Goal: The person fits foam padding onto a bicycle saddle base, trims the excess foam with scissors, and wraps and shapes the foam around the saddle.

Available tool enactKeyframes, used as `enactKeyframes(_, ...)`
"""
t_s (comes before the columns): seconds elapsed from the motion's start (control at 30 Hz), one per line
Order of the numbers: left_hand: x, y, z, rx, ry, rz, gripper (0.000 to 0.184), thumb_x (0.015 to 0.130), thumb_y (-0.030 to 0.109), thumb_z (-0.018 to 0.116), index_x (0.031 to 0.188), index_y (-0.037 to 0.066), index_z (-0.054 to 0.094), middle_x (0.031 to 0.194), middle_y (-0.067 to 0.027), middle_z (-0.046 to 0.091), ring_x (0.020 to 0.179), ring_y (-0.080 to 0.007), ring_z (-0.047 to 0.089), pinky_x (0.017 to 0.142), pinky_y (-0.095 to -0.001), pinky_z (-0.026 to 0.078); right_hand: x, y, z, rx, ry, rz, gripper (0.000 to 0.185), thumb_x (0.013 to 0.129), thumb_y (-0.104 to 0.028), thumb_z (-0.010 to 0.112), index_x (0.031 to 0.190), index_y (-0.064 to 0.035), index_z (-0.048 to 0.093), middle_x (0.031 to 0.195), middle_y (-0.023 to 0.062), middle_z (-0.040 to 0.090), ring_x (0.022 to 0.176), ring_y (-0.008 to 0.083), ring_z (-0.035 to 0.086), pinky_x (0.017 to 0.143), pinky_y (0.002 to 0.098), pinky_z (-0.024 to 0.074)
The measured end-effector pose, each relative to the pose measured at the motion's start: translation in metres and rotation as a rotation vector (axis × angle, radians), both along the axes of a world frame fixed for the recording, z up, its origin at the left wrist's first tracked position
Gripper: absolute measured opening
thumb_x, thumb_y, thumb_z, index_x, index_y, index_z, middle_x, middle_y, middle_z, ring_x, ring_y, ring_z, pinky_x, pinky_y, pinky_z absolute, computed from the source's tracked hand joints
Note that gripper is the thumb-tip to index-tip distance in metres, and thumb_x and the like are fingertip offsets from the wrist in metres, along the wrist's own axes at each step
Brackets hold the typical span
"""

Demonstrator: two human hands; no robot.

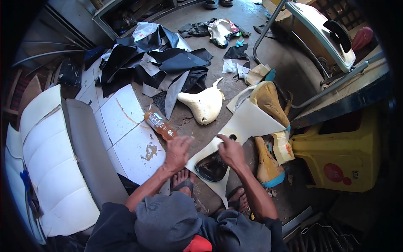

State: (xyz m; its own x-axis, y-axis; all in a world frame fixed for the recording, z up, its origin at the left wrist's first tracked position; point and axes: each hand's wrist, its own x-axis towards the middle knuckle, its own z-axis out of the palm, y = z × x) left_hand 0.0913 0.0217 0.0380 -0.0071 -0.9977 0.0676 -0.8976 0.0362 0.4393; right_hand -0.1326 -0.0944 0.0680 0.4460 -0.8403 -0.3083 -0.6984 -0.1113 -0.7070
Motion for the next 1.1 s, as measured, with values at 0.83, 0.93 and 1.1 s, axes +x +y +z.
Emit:
enactKeyframes(0.83,0.073,0.003,-0.028,0.161,-0.144,0.304,0.074,0.072,0.008,0.079,0.141,0.018,0.055,0.147,-0.0136,0.041,0.126,-0.0371,0.043,0.105,-0.0517,0.033,0.024,-0.027,0.053,0.532,-0.421,-0.048,0.039,0.094,-0.010,0.046,0.125,-0.0076,0.069,0.067,-0.0026,0.052,0.059,0.0055,0.047,0.057,0.0245,0.0420)
enactKeyframes(0.93,0.045,0.006,-0.017,0.081,-0.188,0.361,0.067,0.076,0.007,0.071,0.141,0.012,0.054,0.145,-0.0163,0.043,0.125,-0.0383,0.043,0.105,-0.0537,0.033,-0.020,-0.059,0.023,0.231,-0.365,-0.161,0.038,0.094,-0.009,0.047,0.126,-0.0081,0.069,0.067,-0.0011,0.053,0.061,0.0044,0.048,0.058,0.0246,0.0437)
enactKeyframes(1.1,-0.034,0.014,-0.008,0.006,0.005,-0.026,0.056,0.082,0.017,0.071,0.136,0.017,0.058,0.138,-0.0143,0.050,0.126,-0.0355,0.042,0.105,-0.0491,0.032,-0.051,-0.079,-0.049,-0.103,0.208,0.060,0.034,0.092,-0.019,0.052,0.120,-0.0237,0.071,0.095,0.0205,0.072,0.092,0.0388,0.069,0.078,0.0514,0.0538)
